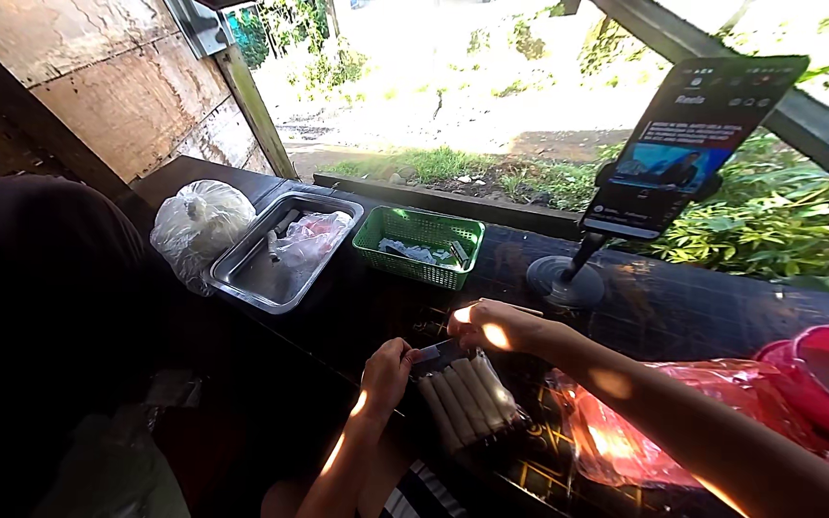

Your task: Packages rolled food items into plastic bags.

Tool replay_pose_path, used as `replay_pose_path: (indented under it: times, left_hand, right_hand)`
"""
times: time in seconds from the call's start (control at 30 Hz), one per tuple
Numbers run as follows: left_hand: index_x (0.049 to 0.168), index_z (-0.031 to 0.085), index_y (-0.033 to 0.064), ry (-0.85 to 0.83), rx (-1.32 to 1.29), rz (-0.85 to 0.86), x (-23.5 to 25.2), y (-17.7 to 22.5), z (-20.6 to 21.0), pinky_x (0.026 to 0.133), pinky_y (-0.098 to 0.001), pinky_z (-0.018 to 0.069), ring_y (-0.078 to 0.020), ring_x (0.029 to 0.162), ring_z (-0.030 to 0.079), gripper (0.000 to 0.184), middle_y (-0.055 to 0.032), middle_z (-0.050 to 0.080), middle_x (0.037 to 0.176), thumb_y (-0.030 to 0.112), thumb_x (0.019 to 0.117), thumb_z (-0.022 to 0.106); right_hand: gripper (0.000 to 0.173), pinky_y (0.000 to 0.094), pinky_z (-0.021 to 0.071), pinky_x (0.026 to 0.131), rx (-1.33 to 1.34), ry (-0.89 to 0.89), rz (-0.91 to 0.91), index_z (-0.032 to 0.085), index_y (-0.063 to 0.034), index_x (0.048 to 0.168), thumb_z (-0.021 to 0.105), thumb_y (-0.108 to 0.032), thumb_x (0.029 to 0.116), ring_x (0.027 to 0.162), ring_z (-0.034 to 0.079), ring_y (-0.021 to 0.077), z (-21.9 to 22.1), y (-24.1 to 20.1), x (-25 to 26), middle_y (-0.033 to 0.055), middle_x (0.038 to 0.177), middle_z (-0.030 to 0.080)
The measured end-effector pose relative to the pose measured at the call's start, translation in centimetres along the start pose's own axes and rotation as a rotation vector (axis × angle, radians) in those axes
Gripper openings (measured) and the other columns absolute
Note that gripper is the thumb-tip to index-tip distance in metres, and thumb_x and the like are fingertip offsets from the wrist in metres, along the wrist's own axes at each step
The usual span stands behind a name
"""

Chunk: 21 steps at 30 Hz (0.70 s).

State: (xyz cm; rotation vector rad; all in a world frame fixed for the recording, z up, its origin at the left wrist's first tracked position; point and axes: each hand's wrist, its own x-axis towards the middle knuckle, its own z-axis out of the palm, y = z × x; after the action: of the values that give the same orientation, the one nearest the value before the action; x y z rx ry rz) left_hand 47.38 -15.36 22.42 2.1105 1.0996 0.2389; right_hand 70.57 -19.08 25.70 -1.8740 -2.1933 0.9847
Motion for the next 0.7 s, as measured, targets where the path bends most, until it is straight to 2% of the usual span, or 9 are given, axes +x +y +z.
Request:
replay_pose_path:
  times: [0.07, 0.13, 0.27, 0.33, 0.4, 0.5, 0.6, 0.7]
  left_hand:
    - [0.107, 0.067, -0.0091, 0.049, 0.054, 0.063, -0.1, -0.4, 0.4, 0.092, -0.0447, 0.0519, -0.0325, 0.102, 0.067, 0.031, -0.0224, 0.068, 0.105, 0.019, 0.107, 0.054]
    - [0.103, 0.068, -0.009, 0.139, 0.1, 0.173, -0.1, -1.3, 1.0, 0.086, -0.0456, 0.0552, -0.0337, 0.096, 0.07, 0.029, -0.0225, 0.069, 0.1, 0.018, 0.1049, 0.057]
    - [0.094, 0.071, -0.0067, 0.343, 0.171, 0.454, 0.2, -3.5, 2.1, 0.07, -0.0418, 0.0597, -0.0311, 0.077, 0.073, 0.02, -0.0196, 0.07, 0.087, 0.012, 0.0979, 0.065]
    - [0.093, 0.072, -0.0045, 0.408, 0.258, 0.582, 0.4, -4.5, 2.4, 0.065, -0.0377, 0.0603, -0.028, 0.072, 0.072, 0.017, -0.0166, 0.069, 0.082, 0.011, 0.097, 0.065]
    - [0.093, 0.073, -0.0015, 0.468, 0.353, 0.685, 0.4, -5.3, 2.5, 0.065, -0.033, 0.0603, -0.0245, 0.071, 0.072, 0.016, -0.0136, 0.069, 0.081, 0.01, 0.0976, 0.063]
    - [0.096, 0.075, 0.0011, 0.532, 0.406, 0.772, -0.1, -5.8, 2.6, 0.068, -0.0294, 0.0608, -0.0225, 0.076, 0.074, 0.015, -0.0126, 0.073, 0.087, 0.008, 0.0975, 0.062]
    - [0.097, 0.076, 0.0017, 0.536, 0.417, 0.831, -0.7, -6.3, 2.4, 0.068, -0.0289, 0.0607, -0.0229, 0.078, 0.074, 0.015, -0.0133, 0.074, 0.091, 0.004, 0.0951, 0.061]
    - [0.096, 0.075, 0.0028, 0.516, 0.377, 0.804, -1.1, -6.3, 2.0, 0.068, -0.0296, 0.0602, -0.0231, 0.079, 0.073, 0.017, -0.0121, 0.073, 0.09, 0.004, 0.0897, 0.06]
  right_hand:
    - [0.025, 0.0543, 0.0446, 0.101, -0.005, -0.009, 0.068, 0.07, -0.0002, 0.121, 0.066, -0.006, 0.0978, 0.112, 0.064, 0.0371, -0.3, -0.6, 0.1, 0.0215, 0.115, 0.07]
    - [0.022, 0.0538, 0.0458, 0.1, -0.014, 0.019, 0.034, 0.071, 0.0007, 0.119, 0.065, -0.005, 0.0975, 0.11, 0.065, 0.0373, -0.2, -0.2, 0.0, 0.0214, 0.112, 0.071]
    - [0.017, 0.055, 0.0489, 0.098, -0.075, 0.225, -0.259, 0.074, 0.003, 0.107, 0.063, 0.001, 0.0938, 0.104, 0.068, 0.0406, 1.6, 2.2, -0.6, 0.0223, 0.103, 0.073]
    - [0.019, 0.0538, 0.0488, 0.096, -0.165, 0.283, -0.332, 0.073, 0.0012, 0.108, 0.058, -0.001, 0.0968, 0.102, 0.068, 0.0404, 2.3, 2.5, -0.9, 0.0213, 0.1, 0.072]
    - [0.024, 0.0511, 0.0514, 0.09, -0.275, 0.36, -0.391, 0.073, -0.0022, 0.112, 0.052, -0.004, 0.1004, 0.095, 0.068, 0.0382, 3.2, 2.5, -1.4, 0.0189, 0.092, 0.07]
    - [0.032, 0.049, 0.0544, 0.072, -0.374, 0.497, -0.527, 0.074, -0.0108, 0.12, 0.056, 0.002, 0.0963, 0.076, 0.066, 0.0352, 4.5, 2.9, -1.7, 0.0153, 0.079, 0.065]
    - [0.046, 0.0506, 0.0536, 0.067, -0.419, 0.497, -0.578, 0.072, -0.0166, 0.127, 0.06, 0.008, 0.0908, 0.072, 0.065, 0.0375, 4.8, 2.7, -2.2, 0.0175, 0.078, 0.064]
    - [0.045, 0.0436, 0.0511, 0.058, -0.549, 0.586, -0.634, 0.074, -0.0175, 0.125, 0.06, 0.008, 0.0895, 0.066, 0.063, 0.0327, 5.4, 2.7, -2.2, 0.0141, 0.075, 0.062]
